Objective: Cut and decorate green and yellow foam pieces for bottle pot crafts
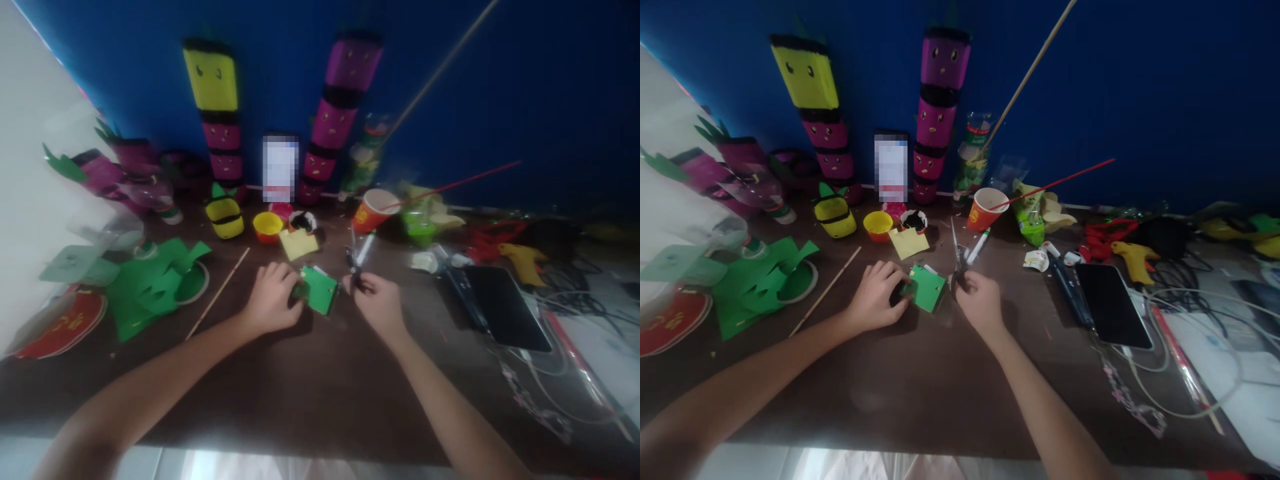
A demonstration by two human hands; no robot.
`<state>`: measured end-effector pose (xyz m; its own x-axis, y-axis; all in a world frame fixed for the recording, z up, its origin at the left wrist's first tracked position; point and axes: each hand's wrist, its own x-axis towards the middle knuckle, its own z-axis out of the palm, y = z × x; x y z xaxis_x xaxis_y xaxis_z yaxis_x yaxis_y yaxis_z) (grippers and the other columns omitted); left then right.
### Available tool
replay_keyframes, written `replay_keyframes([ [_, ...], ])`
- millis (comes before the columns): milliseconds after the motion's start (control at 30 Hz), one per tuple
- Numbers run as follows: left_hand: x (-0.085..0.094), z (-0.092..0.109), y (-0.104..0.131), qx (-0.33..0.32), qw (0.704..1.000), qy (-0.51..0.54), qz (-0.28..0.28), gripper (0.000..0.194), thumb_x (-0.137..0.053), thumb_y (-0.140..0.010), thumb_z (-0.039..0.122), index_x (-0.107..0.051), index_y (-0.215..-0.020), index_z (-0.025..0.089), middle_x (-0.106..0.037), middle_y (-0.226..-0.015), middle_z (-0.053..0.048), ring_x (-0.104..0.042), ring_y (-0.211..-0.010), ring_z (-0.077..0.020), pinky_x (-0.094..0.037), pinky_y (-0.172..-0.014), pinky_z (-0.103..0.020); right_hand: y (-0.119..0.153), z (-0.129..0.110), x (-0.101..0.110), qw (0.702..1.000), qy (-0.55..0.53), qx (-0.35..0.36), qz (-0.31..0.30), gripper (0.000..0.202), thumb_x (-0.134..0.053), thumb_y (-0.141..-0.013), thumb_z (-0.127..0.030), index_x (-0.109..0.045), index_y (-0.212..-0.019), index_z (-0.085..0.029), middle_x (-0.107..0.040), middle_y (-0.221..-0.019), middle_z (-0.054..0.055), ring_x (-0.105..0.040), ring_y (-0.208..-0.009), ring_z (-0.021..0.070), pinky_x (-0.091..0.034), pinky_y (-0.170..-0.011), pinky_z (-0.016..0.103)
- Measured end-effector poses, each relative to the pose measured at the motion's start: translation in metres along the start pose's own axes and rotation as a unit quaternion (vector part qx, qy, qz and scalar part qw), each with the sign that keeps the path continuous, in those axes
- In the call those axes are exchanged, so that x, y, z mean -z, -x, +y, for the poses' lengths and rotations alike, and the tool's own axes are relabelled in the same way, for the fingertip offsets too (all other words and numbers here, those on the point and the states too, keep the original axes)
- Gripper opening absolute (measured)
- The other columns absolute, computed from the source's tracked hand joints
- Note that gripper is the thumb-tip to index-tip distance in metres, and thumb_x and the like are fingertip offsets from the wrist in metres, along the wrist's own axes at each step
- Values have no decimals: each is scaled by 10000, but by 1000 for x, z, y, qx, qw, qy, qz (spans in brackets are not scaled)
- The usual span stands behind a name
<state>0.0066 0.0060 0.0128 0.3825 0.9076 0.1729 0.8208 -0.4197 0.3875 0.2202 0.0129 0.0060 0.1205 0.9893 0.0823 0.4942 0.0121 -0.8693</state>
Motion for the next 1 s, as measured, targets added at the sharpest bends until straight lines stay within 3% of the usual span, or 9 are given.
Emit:
replay_keyframes([
  [200,-4,-5,-1,-50,997,52,4,134,-569,-733,284,-608,-829,198,-552,-942,-58,-465,-901,-232,-319,-720,-362,2,1,-2,1000,-9,0,-13,225,-631,-670,-327,-675,-726,-114,-699,-690,80,-660,-656,213,-513,-568,273],
  [633,-5,-7,-4,-50,994,99,-13,40,-557,-755,215,-594,-765,200,-577,-912,-35,-477,-901,-214,-321,-722,-350,4,1,-3,1000,4,11,-24,232,-610,-692,-346,-662,-704,-120,-682,-661,66,-640,-612,191,-499,-567,261],
  [867,-9,-10,-5,-64,981,181,28,72,-478,-835,196,-528,-788,175,-585,-820,-41,-498,-825,-178,-377,-742,-325,6,-6,-2,999,-16,-6,-44,242,-629,-676,-370,-646,-666,-129,-643,-607,45,-612,-584,180,-481,-534,251],
  [1000,-10,-10,-4,-79,966,239,64,96,-474,-855,214,-534,-791,175,-592,-780,-36,-521,-762,-151,-413,-713,-289,12,-19,-4,994,-55,-27,-92,266,-660,-645,-386,-602,-575,-136,-600,-566,22,-561,-541,144,-456,-511,231],
])
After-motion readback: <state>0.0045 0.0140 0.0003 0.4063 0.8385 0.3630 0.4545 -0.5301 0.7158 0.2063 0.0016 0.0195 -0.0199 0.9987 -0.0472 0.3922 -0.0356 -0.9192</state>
